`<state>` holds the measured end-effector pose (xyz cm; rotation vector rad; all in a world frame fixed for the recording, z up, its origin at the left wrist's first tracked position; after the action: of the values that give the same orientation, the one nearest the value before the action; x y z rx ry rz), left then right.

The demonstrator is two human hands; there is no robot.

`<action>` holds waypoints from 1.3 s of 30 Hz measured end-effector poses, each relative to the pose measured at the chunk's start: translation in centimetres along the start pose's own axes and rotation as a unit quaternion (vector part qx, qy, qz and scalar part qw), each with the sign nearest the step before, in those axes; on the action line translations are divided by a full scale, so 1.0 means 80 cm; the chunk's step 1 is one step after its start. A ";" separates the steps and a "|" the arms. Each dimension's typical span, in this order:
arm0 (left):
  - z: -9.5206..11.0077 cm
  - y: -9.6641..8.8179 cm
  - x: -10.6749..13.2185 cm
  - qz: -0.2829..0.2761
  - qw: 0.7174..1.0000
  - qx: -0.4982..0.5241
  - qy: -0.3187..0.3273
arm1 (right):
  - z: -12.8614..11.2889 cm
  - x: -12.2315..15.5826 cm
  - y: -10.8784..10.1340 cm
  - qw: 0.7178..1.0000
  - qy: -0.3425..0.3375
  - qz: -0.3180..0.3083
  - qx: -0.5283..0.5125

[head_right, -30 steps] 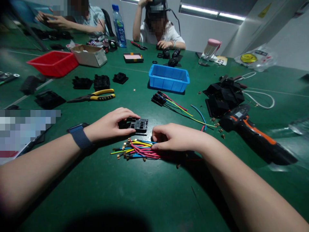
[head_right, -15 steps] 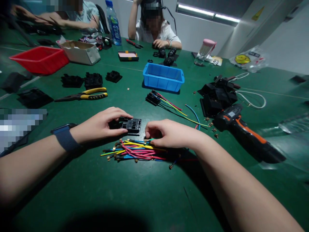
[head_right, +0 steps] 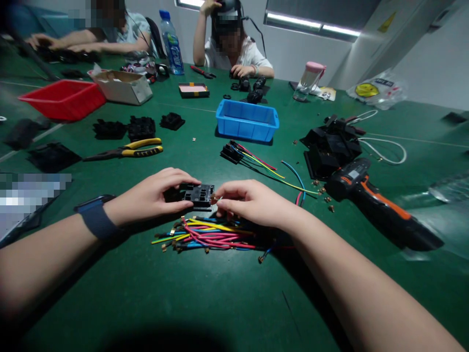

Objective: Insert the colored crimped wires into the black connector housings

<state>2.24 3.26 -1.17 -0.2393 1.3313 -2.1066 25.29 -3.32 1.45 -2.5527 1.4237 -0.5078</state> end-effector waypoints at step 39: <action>0.001 -0.001 -0.002 -0.002 1.000 0.003 -0.005 | -0.007 -0.001 0.016 0.951 -0.089 0.037 0.293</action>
<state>2.37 3.30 -0.99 -0.2482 1.3189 -2.1098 24.01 -3.91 1.58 -2.0073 1.0920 -0.5695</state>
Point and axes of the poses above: each hand's wrist, its own x-axis away from the middle knuckle, its own y-axis out of the palm, z = x × y, the point moved 1 cm from there along -x, towards the middle knuckle, and after that the axes turned 1 degree about z, right-handed, at the moved point
